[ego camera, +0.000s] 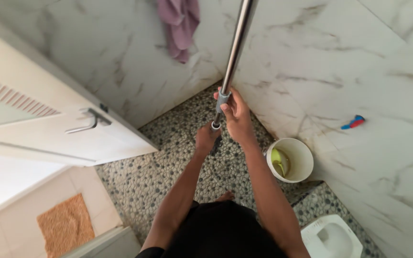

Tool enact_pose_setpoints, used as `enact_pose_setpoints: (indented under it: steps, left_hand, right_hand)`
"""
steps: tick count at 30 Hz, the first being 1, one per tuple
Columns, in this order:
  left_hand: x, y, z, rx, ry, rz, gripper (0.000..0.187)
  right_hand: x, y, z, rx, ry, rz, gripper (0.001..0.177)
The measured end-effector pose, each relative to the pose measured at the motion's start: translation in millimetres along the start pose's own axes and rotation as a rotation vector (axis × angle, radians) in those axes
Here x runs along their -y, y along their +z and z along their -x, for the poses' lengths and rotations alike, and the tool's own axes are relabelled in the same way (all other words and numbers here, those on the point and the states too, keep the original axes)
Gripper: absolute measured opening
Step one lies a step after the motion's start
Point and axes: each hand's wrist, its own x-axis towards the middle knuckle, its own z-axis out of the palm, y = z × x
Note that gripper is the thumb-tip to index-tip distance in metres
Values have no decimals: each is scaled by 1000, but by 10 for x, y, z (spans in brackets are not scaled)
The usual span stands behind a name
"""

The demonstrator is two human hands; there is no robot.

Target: The person is mopping the tiled floor in a hallway and then rinsing the mop in a bucket in the bathroom.

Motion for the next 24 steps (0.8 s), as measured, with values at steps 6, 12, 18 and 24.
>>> enact_pose_setpoints:
  steps: [6,12,18,24]
  left_hand:
    - [729,-269,167,-38,-105,-55,35]
    - [1000,-631,228,-20,-195,-112,31]
    - [918,-1204,258,47,-176,-191,35]
    - [1098,-1472,473,-18,-169,-159,59]
  right_hand:
    - [550,630,-113,-3,-92,19,52]
    - [720,1104,-152,55,-140,1,50]
    - [132,1346,-114,176,4,-62,53]
    - [-83,1704,-46,154,47,-148,51]
